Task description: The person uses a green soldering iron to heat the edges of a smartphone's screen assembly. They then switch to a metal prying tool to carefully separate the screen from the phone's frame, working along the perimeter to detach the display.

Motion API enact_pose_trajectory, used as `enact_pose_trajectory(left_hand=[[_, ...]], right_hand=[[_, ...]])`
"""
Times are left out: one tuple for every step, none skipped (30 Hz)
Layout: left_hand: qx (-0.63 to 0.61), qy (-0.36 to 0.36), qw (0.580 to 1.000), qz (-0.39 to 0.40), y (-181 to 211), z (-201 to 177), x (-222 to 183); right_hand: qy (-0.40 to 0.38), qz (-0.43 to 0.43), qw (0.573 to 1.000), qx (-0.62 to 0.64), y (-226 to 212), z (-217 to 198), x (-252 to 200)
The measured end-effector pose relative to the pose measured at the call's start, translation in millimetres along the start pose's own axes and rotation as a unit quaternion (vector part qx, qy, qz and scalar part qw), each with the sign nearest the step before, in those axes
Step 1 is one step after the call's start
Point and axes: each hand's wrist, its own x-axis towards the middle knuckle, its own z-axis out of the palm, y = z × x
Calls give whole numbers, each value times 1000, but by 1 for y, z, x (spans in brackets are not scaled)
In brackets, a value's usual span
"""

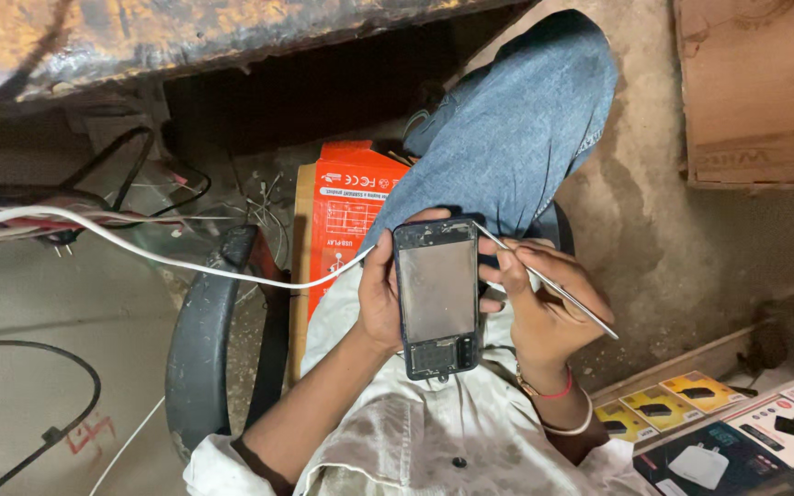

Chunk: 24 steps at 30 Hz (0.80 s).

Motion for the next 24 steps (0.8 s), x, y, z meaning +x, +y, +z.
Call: enact_pose_trajectory(left_hand=[[0,3,1000,3,0,0,1],[-6,9,1000,3,0,0,2],[-11,16,1000,5,-1,1,2],[-17,24,1000,7,-1,2,1],[1,39,999,4,0,2,1],[19,54,998,2,0,2,0],[36,70,997,-3,1,1,-1],[20,65,998,-6,0,1,-1],[5,58,998,-10,-1,0,-1],[-10,52,998,-14,-2,-1,-1],[2,48,999,-14,-2,-2,-2],[14,43,999,-13,-2,-3,-3],[27,39,999,-13,-2,-4,-4],[24,39,999,-17,-1,-5,-4],[20,41,999,-20,0,-6,-5],[17,42,999,-24,0,-7,-6],[22,53,998,-35,1,-7,-8],[27,64,997,-46,1,-7,-11],[34,73,995,-55,3,-7,-11],[29,46,997,-48,5,-7,-9],[20,22,999,-42,6,-7,-10],[13,-3,999,-35,5,-7,-11],[36,28,998,-36,5,-7,-11],[58,58,996,-36,5,-7,-10]], right_hand=[[1,7,1000,13,-2,2,2],[-7,-1,1000,5,-4,3,4],[-16,-7,1000,-3,-6,4,5],[-26,-13,1000,-11,-8,5,6],[-26,-11,1000,-10,-9,6,6],[-26,-8,1000,-9,-9,7,6],[-24,-4,1000,-9,-9,7,5],[-20,6,1000,-15,-9,7,4],[-15,16,1000,-20,-7,7,2],[-10,25,999,-26,-6,6,1],[-18,8,999,-28,-4,5,1],[-26,-10,999,-30,-2,3,0],[-34,-27,999,-31,0,2,0],[-27,-21,999,-31,3,2,0],[-21,-14,999,-30,4,2,-1],[-16,-7,999,-30,5,2,-2],[-32,-12,999,-38,4,2,-3],[-48,-18,998,-46,3,3,-3],[-65,-27,996,-52,2,5,-1],[-66,-46,995,-65,1,8,2],[-68,-61,993,-80,-1,11,4],[-70,-77,990,-95,-4,13,5],[-78,-74,988,-106,-7,15,7],[-87,-72,987,-116,-10,15,10]])
